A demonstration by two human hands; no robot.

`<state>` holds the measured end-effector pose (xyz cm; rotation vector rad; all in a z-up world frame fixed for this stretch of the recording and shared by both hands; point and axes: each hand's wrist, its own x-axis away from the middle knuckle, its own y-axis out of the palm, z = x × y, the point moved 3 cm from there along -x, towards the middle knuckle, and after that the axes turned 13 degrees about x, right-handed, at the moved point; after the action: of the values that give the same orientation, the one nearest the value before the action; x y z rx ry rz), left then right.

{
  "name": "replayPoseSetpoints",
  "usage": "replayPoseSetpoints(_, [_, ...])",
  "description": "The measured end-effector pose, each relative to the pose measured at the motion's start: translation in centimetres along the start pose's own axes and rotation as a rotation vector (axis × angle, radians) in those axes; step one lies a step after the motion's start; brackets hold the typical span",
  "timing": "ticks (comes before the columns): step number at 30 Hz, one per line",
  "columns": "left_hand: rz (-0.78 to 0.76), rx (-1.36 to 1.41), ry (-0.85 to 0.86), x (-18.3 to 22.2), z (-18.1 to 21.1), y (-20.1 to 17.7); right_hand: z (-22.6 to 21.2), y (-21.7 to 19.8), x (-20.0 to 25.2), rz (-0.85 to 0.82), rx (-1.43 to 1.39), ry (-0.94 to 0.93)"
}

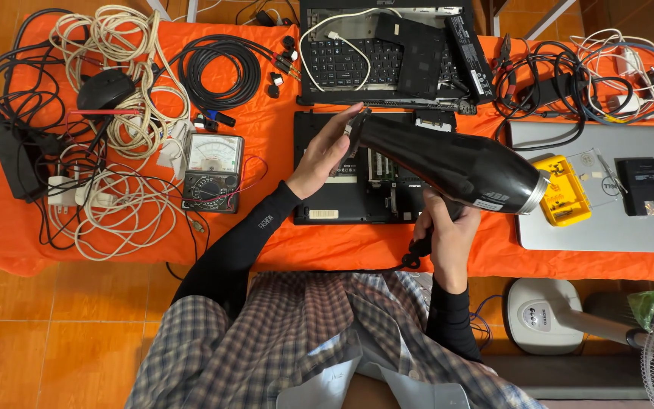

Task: Replacing or repairing internal components of a laptop, including drying parts with a hairdryer and testing with a multimeter.

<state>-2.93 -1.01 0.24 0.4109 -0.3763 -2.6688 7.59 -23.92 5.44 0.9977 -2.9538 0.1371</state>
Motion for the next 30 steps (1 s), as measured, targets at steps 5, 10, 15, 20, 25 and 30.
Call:
replayPoseSetpoints(5, [-0.086, 0.099, 0.072, 0.0, -0.6, 0.2, 0.6, -0.5, -0.2, 0.015, -0.006, -0.036])
replayPoseSetpoints(10, [-0.085, 0.127, 0.055, 0.1, -1.6, -0.2, 0.6, -0.6, -0.1, 0.014, -0.004, -0.014])
replayPoseSetpoints(15, [-0.095, 0.133, 0.094, -0.1, -1.2, -0.2, 1.0, -0.8, 0.0, 0.0, 0.004, -0.026])
replayPoseSetpoints(20, [-0.084, 0.102, 0.064, 0.0, -2.0, -0.5, 0.7, -0.7, 0.1, -0.001, 0.009, -0.019])
replayPoseSetpoints(25, [-0.06, 0.117, 0.016, -0.1, -2.0, -0.5, 0.9, -0.7, 0.1, 0.0, 0.004, -0.011])
replayPoseSetpoints(30, [-0.068, 0.116, 0.024, 0.0, -1.8, -0.4, 0.6, -0.7, 0.3, -0.002, -0.011, -0.01])
